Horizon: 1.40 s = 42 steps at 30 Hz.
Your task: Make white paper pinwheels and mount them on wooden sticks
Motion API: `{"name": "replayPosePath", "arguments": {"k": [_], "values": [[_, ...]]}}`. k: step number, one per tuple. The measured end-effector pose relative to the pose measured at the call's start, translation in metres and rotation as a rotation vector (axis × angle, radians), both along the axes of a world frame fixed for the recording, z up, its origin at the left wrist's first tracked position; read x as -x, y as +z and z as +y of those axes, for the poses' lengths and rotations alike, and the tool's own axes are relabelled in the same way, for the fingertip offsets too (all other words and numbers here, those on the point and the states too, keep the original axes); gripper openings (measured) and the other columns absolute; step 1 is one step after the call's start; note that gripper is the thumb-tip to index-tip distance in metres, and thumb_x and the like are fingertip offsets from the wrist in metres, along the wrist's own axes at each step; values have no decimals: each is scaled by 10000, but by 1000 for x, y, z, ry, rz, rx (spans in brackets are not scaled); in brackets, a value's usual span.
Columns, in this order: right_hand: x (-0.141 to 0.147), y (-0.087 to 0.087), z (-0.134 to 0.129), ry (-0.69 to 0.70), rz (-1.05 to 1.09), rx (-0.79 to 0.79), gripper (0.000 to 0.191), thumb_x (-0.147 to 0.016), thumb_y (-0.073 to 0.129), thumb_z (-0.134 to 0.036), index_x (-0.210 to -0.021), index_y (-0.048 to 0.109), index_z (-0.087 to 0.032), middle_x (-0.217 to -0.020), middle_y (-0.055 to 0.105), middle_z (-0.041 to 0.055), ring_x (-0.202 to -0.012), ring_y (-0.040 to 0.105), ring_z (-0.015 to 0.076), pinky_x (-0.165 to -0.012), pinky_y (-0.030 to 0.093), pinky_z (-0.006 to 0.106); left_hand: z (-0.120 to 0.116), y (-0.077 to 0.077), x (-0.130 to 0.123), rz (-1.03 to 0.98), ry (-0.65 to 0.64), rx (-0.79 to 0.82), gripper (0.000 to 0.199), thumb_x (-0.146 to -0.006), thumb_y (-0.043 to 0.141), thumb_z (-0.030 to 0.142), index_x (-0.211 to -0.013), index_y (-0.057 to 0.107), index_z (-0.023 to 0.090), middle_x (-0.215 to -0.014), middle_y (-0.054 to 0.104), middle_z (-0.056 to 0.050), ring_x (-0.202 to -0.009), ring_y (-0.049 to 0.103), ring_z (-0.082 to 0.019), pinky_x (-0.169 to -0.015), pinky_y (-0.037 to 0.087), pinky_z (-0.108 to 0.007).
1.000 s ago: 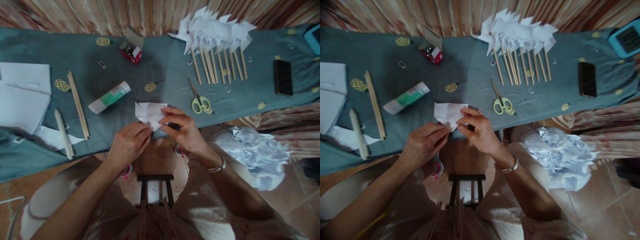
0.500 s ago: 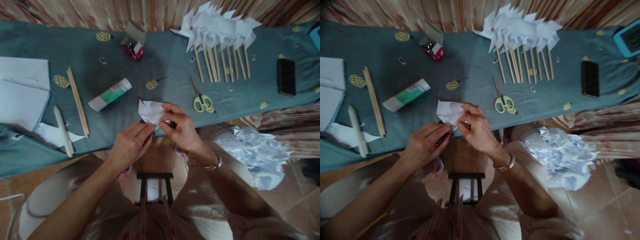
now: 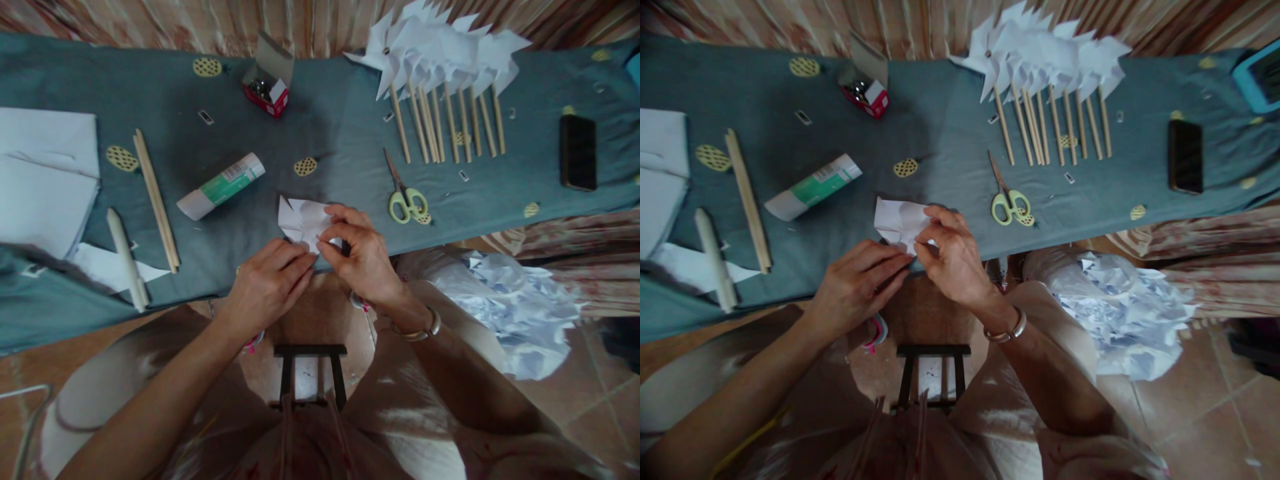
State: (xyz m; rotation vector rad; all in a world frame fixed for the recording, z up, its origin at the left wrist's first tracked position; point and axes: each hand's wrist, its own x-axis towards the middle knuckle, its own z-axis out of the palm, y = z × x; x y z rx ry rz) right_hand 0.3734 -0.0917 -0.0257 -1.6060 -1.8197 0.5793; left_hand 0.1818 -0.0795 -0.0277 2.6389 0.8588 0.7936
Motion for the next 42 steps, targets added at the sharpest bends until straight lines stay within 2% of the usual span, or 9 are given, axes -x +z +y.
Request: {"name": "replayPosePath", "arguments": {"k": [9,16,28,42], "values": [[1,-3,1,-15,-16,2,78,-821,646,-195,-782,690,-245,-1229,645,37,-1049,616,220,-1008,496,460,0,-2,0,64,20,9,187,-967,519,195,-1046,677,134,-981,702,-94,-874,643,-200,-746,582,-325],[2,-3,1,-25,-31,-18,63,-807,667,-183,-775,682,-235,-1218,661,59,-1052,626,223,-988,508,450,0,-2,-1,35,24,-6,171,-956,536,174,-1040,674,119,-958,704,-92,-852,645,-200,-722,583,-321],[2,-3,1,-11,-38,-7,57,-810,666,-176,-790,676,-229,-1232,653,66,-1111,619,235,-1056,452,467,0,-3,0,37,18,25,176,-953,535,168,-1054,673,130,-988,698,-96,-873,636,-207,-738,567,-322],[2,-5,0,-22,-2,-33,35,-806,660,-182,-810,677,-212,-1208,666,80,-1108,619,235,-1020,483,445,1,-2,-1,39,14,-4,163,-947,544,142,-1048,669,121,-973,706,-92,-866,645,-206,-731,589,-325]]}}
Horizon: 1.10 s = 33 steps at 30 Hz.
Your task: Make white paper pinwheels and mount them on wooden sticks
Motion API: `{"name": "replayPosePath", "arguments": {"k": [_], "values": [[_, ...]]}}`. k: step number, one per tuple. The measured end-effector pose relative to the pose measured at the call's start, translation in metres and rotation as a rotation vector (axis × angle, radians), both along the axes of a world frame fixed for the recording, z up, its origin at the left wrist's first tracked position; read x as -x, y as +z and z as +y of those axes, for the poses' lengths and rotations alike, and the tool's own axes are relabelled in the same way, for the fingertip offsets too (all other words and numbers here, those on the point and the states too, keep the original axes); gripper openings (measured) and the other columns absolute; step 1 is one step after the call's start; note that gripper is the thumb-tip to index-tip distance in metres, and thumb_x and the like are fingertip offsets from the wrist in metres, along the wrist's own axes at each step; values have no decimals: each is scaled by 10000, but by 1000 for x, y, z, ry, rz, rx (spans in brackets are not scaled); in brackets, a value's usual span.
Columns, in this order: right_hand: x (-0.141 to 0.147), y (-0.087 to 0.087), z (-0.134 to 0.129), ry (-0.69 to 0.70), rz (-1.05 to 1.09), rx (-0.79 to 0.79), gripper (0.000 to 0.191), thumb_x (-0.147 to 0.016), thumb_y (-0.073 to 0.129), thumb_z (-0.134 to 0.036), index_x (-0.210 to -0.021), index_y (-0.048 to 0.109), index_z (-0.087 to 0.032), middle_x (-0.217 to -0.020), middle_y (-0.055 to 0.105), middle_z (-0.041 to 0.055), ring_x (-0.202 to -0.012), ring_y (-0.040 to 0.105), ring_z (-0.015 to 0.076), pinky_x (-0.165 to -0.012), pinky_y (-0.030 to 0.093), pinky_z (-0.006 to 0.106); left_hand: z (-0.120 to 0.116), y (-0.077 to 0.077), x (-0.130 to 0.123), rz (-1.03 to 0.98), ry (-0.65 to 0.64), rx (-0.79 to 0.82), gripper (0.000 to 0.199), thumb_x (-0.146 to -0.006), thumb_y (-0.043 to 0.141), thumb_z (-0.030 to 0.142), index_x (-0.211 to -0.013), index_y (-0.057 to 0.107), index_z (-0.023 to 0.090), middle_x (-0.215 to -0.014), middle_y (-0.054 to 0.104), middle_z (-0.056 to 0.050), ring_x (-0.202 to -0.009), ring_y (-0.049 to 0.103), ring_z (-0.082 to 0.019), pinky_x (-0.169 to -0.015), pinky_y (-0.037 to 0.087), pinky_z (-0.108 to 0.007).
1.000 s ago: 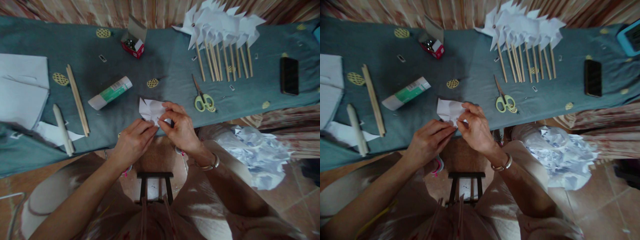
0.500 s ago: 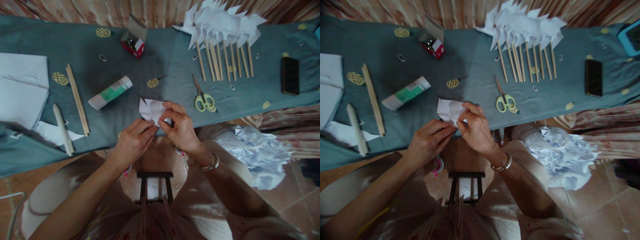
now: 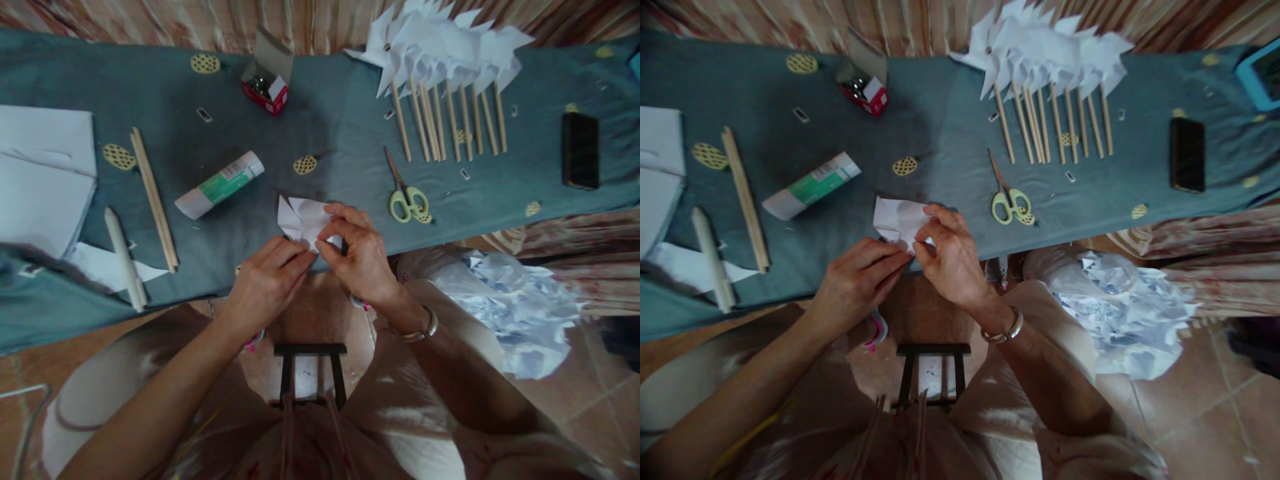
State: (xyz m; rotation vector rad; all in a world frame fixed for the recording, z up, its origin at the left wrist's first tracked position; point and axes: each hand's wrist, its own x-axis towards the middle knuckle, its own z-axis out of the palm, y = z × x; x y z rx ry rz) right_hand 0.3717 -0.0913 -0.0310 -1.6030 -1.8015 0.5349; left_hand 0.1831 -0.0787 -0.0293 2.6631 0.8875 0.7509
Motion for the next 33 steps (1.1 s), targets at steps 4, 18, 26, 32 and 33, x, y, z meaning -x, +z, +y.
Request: {"name": "replayPosePath", "arguments": {"k": [4,18,26,32,33], "values": [[0,-1,-2,6,-1,7,81,-831,642,-210,-893,687,-235,-1248,641,58,-1154,598,237,-1078,443,463,0,0,0,1,0,2,162,-945,548,144,-1052,666,119,-978,704,-93,-872,645,-210,-738,588,-332],[5,2,-10,149,-224,-97,254,-930,453,-192,-1033,685,-195,-1368,541,126,-1181,522,285,-1005,481,470,0,4,0,31,-6,9,180,-955,517,148,-1038,675,127,-977,705,-98,-871,643,-210,-741,585,-332],[13,-4,-14,178,-373,-155,273,-955,402,-165,-1097,636,-170,-1393,556,145,-1230,479,285,-957,451,463,1,4,-1,52,0,47,169,-965,515,191,-1006,671,141,-935,694,-77,-845,634,-201,-729,572,-324],[5,2,-12,139,-213,-108,276,-914,442,-161,-1067,667,-206,-1378,568,116,-1219,528,272,-990,474,465,0,1,-1,11,23,24,165,-966,520,179,-1028,664,128,-959,695,-82,-855,645,-196,-726,573,-312],[2,4,-10,119,-179,-116,287,-902,446,-147,-1063,674,-213,-1360,584,104,-1198,549,259,-993,485,455,0,1,-1,7,26,13,162,-964,525,176,-1033,664,130,-965,696,-82,-861,648,-196,-730,574,-311]]}}
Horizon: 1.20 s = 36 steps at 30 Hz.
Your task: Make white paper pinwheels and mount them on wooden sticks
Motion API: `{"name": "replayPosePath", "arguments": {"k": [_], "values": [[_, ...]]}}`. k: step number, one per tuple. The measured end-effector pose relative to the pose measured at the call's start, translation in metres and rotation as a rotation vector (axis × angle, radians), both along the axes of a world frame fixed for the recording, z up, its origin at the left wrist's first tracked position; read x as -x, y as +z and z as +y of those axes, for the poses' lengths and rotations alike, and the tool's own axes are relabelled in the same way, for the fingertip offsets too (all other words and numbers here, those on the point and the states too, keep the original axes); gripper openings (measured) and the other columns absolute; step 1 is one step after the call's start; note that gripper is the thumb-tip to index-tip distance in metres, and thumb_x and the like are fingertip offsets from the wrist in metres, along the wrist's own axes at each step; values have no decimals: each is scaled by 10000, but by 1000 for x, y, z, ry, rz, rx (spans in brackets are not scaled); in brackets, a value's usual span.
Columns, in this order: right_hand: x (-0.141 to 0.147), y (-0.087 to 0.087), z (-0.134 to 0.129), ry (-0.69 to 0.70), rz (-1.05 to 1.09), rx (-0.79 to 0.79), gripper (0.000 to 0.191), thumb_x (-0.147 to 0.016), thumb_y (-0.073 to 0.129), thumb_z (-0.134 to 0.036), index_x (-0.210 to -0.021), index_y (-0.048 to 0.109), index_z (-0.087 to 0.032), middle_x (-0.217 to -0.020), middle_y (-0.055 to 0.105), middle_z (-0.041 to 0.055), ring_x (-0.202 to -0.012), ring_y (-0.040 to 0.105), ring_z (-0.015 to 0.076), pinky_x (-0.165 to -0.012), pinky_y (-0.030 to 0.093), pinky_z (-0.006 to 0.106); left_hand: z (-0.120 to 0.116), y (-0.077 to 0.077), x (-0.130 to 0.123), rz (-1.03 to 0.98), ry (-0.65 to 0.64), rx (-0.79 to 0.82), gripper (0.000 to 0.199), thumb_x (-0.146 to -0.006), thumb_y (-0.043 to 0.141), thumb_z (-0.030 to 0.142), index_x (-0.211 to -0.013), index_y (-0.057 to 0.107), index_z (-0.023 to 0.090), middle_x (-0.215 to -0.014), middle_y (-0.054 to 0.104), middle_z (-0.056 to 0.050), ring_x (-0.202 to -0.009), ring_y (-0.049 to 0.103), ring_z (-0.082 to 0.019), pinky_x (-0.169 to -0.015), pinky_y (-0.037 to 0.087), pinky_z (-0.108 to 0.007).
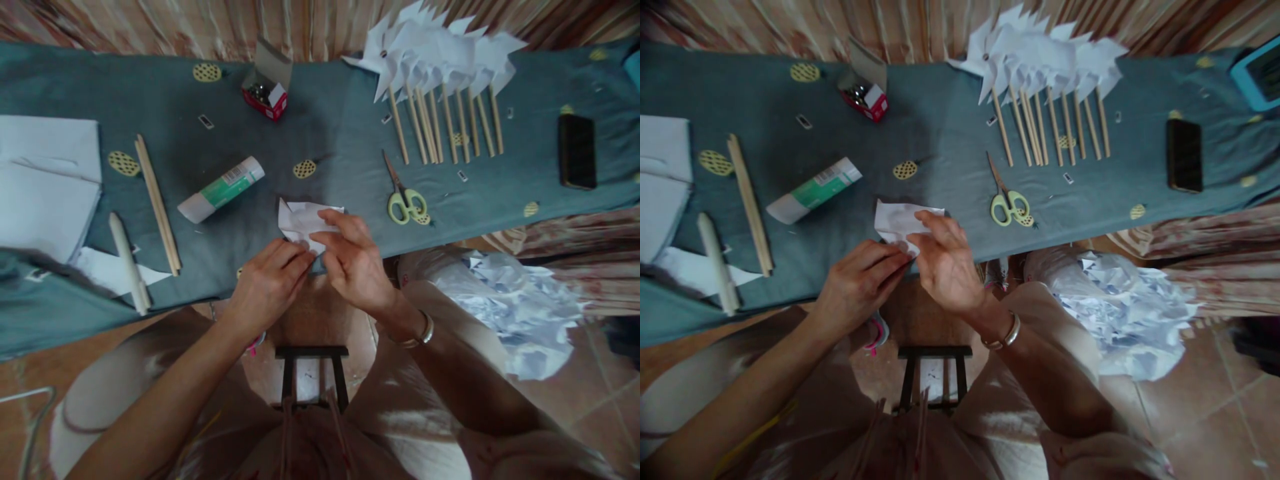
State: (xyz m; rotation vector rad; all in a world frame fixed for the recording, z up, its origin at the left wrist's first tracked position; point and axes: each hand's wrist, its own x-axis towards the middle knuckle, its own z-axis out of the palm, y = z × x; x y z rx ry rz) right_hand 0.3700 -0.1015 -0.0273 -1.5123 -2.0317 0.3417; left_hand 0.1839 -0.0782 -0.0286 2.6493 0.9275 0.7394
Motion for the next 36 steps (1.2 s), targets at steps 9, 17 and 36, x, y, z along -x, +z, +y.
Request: {"name": "replayPosePath", "arguments": {"k": [9,17,36], "values": [[-17,0,10,-137,36,-1,342,-866,447,-114,-1095,699,-148,-1286,654,142,-1212,597,261,-1071,476,462,6,4,7,9,4,-2,170,-954,525,139,-1039,672,141,-981,706,-83,-863,654,-192,-740,573,-313],[-15,7,6,-95,70,74,323,-850,477,-103,-1061,708,-185,-1220,693,103,-1136,646,250,-1042,498,480,27,10,22,45,132,-32,197,-963,501,169,-988,694,204,-1012,700,-74,-907,616,-222,-771,565,-377],[-8,6,1,-51,97,43,286,-848,483,-96,-1002,716,-158,-1143,729,122,-1085,680,229,-1026,513,445,10,5,5,62,30,-7,150,-942,578,243,-1052,664,186,-983,697,-85,-897,631,-237,-746,531,-385]]}}
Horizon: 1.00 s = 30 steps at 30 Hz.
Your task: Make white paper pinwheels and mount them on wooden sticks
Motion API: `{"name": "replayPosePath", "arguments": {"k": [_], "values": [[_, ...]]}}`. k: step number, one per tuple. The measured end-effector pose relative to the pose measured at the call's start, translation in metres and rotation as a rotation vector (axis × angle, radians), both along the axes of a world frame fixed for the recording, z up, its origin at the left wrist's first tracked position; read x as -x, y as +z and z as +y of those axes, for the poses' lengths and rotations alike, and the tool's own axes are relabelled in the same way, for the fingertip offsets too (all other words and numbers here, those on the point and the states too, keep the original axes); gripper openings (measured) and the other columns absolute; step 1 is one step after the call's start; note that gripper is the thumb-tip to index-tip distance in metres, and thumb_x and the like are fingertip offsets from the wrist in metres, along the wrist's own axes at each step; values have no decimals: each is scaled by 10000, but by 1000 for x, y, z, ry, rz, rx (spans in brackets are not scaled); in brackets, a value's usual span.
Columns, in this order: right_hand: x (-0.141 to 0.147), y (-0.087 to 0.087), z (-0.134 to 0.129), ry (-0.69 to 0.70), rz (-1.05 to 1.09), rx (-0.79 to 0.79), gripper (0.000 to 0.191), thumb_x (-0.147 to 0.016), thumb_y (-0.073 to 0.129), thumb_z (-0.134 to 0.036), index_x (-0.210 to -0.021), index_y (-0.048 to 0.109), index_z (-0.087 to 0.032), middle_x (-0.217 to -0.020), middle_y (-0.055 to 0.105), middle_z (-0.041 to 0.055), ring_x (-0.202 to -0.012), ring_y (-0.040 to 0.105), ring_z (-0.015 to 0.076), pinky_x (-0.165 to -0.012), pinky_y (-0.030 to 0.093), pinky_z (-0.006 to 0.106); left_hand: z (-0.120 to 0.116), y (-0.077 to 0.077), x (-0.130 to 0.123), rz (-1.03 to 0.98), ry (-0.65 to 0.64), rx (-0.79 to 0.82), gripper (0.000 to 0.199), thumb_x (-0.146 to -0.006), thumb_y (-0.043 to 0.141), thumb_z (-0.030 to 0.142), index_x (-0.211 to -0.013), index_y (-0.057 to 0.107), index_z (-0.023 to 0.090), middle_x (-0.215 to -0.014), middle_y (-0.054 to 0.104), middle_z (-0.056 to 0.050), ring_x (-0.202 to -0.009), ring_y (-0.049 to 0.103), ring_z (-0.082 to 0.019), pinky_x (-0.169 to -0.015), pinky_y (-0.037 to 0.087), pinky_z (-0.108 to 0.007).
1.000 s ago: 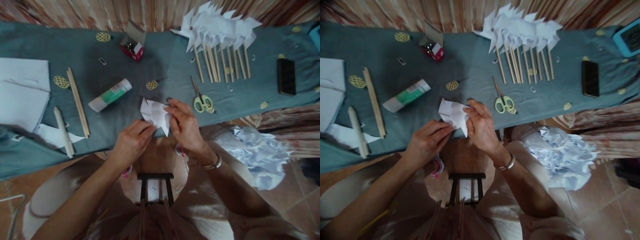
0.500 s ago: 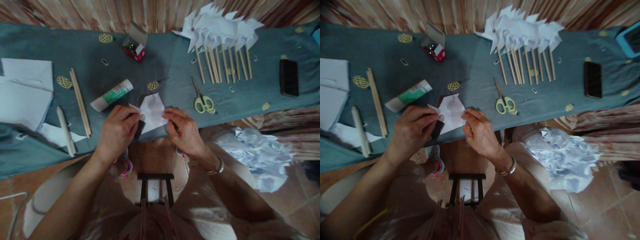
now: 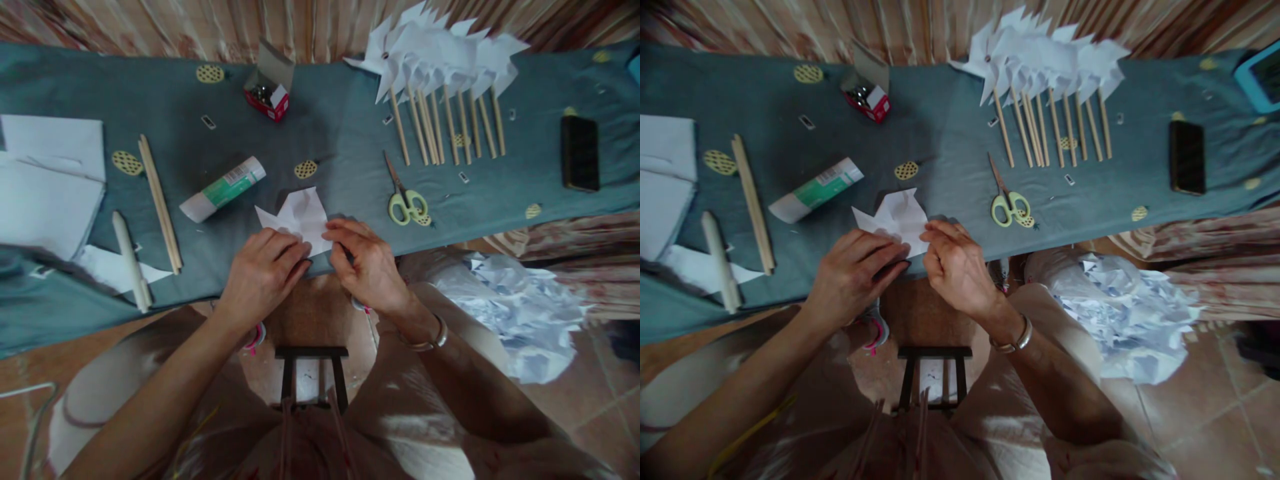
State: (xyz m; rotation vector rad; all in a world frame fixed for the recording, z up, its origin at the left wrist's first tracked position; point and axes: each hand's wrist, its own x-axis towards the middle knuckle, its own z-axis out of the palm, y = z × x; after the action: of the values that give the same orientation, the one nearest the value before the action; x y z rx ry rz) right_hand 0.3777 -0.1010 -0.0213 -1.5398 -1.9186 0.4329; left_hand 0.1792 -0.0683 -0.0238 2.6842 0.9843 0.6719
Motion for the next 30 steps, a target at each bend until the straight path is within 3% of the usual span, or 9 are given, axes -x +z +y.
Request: {"name": "replayPosePath", "arguments": {"k": [6,12,18,30], "values": [[1,2,0,6,10,18,276,-846,497,-104,-1004,718,-157,-1146,725,126,-1088,675,235,-1027,506,457,-1,-1,0,20,-9,-27,169,-955,527,186,-1029,679,176,-972,707,-93,-864,644,-228,-736,559,-379],[-4,10,2,30,9,92,257,-796,662,-203,-1047,711,-173,-1237,680,120,-1150,628,266,-1025,495,477,-2,0,0,13,-20,-43,190,-956,508,168,-1023,684,145,-984,706,-111,-881,656,-232,-754,570,-376],[-12,8,5,49,50,120,214,-835,628,-185,-1029,711,-224,-1270,658,75,-1186,606,253,-1061,454,489,-3,1,1,48,-10,-81,173,-962,507,180,-994,673,144,-970,710,-98,-853,660,-218,-738,568,-344],[-13,9,4,50,145,132,117,-834,676,-188,-921,736,-237,-1282,636,60,-1073,625,222,-985,519,462,-6,5,0,-10,-41,-105,141,-935,543,135,-991,667,98,-935,723,-117,-829,679,-223,-742,591,-353]]}}
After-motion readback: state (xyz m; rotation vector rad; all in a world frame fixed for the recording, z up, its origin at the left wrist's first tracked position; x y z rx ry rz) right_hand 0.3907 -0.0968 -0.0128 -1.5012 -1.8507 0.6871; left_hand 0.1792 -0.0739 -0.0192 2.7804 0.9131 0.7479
